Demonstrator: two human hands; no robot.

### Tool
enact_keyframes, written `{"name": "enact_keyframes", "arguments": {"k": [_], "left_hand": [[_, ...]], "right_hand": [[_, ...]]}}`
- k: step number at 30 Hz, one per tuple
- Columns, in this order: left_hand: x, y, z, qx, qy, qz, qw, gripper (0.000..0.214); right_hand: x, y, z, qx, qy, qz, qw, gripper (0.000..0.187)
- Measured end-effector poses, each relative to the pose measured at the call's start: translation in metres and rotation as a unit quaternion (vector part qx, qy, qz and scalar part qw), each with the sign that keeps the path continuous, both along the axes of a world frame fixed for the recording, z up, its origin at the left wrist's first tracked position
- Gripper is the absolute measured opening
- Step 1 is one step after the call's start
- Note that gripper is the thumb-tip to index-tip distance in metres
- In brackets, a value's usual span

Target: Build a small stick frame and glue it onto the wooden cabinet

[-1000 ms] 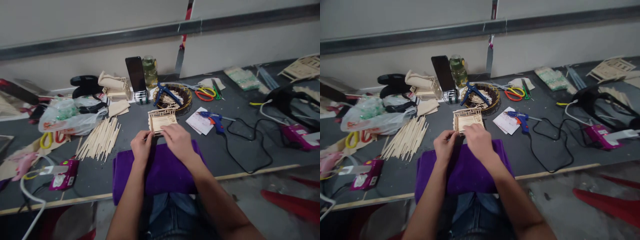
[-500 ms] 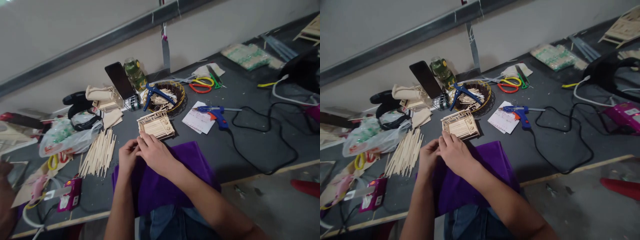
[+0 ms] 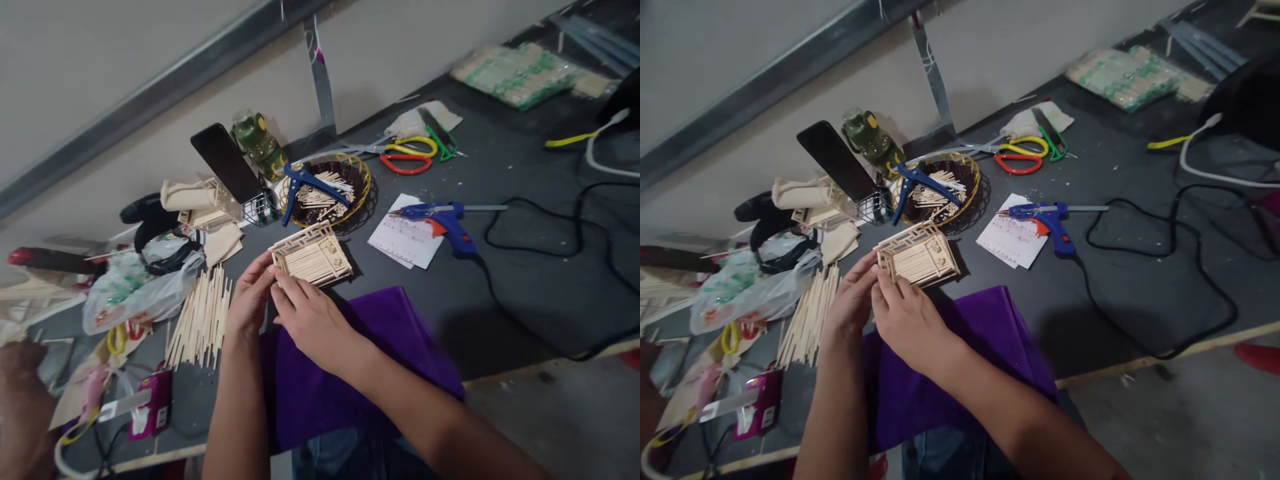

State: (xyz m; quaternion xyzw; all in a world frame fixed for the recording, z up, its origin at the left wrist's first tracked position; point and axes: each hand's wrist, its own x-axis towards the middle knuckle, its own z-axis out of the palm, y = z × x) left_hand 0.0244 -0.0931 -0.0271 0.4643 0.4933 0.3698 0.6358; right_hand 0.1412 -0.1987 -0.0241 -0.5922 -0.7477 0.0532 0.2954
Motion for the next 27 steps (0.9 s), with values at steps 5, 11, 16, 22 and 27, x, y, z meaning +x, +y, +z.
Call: {"name": "enact_keyframes", "arguments": {"k": [5, 11, 16, 22, 27], "left_hand": [[0.002, 0.0, 0.0, 0.0, -0.01, 0.011, 1.0, 0.042], [0.003, 0.001, -0.001, -0.003, 0.001, 0.021, 1.0, 0.042], [0.003, 0.0, -0.001, 0.003, 0.009, 0.028, 1.0, 0.043], [0.001, 0.001, -0.002, 0.001, 0.018, 0.026, 1.0, 0.043], [0.0, 0.002, -0.004, 0.01, 0.027, 0.027, 0.999, 0.044]], "right_hand": [[-0.001, 0.0, 0.0, 0.005, 0.0, -0.005, 1.0, 0.046], [-0.002, 0.0, -0.001, -0.002, 0.009, -0.004, 1.0, 0.044], [-0.001, -0.005, 0.002, -0.004, 0.005, -0.011, 1.0, 0.042], [-0.002, -0.029, -0.002, 0.028, -0.011, -0.006, 1.0, 0.034], [-0.004, -0.044, -0.01, -0.022, -0.009, -0.02, 1.0, 0.033]]}}
